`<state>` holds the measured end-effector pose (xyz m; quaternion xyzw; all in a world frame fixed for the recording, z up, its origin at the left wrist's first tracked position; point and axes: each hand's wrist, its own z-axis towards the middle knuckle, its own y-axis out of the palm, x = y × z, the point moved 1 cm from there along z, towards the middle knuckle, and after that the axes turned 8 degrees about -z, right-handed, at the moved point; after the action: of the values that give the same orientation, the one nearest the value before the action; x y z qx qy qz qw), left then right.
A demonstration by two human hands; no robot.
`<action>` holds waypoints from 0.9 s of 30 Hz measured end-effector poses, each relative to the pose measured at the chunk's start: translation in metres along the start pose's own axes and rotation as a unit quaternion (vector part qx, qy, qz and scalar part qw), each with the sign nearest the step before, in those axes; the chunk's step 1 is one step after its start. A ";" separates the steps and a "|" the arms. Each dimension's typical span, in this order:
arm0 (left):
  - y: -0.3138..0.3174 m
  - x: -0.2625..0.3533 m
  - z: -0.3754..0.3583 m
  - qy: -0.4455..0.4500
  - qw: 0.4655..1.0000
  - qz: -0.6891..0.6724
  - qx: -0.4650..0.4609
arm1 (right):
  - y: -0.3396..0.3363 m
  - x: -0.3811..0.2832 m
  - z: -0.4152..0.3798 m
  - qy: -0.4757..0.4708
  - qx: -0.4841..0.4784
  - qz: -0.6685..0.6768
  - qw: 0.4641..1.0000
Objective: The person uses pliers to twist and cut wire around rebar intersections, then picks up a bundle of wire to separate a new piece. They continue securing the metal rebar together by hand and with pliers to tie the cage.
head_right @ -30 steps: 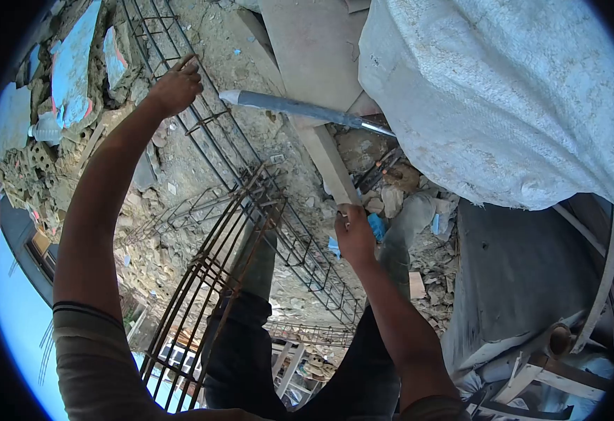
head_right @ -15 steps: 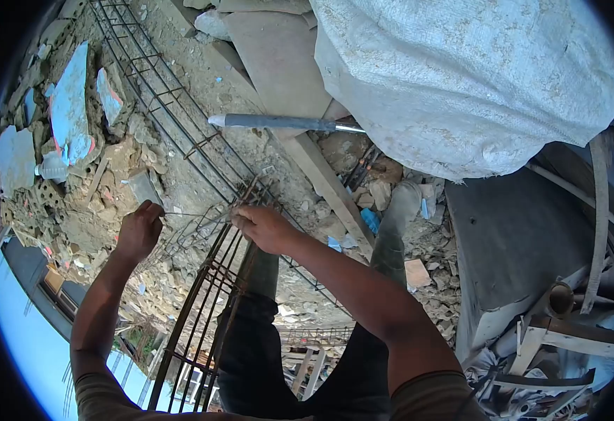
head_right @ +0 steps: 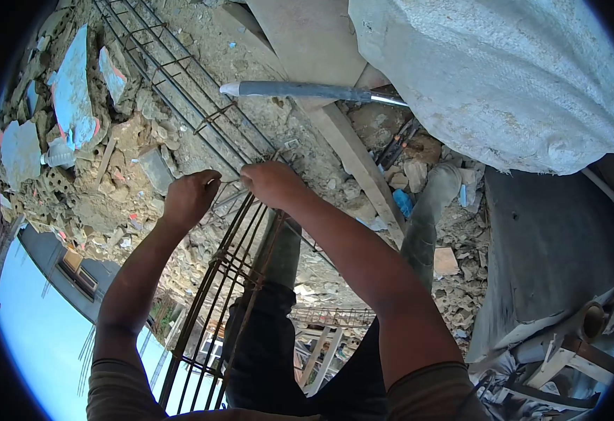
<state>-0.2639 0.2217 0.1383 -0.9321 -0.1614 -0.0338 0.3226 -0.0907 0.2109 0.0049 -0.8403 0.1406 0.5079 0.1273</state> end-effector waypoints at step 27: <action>0.099 0.011 0.117 -0.017 0.951 0.226 -0.212 | 0.079 0.130 0.048 0.190 -0.055 0.035 0.980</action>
<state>-0.2260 0.2231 -0.0112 -0.9915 0.0585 0.0224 0.1141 -0.1007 0.1408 -0.1377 -0.9217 0.1633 0.3502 0.0335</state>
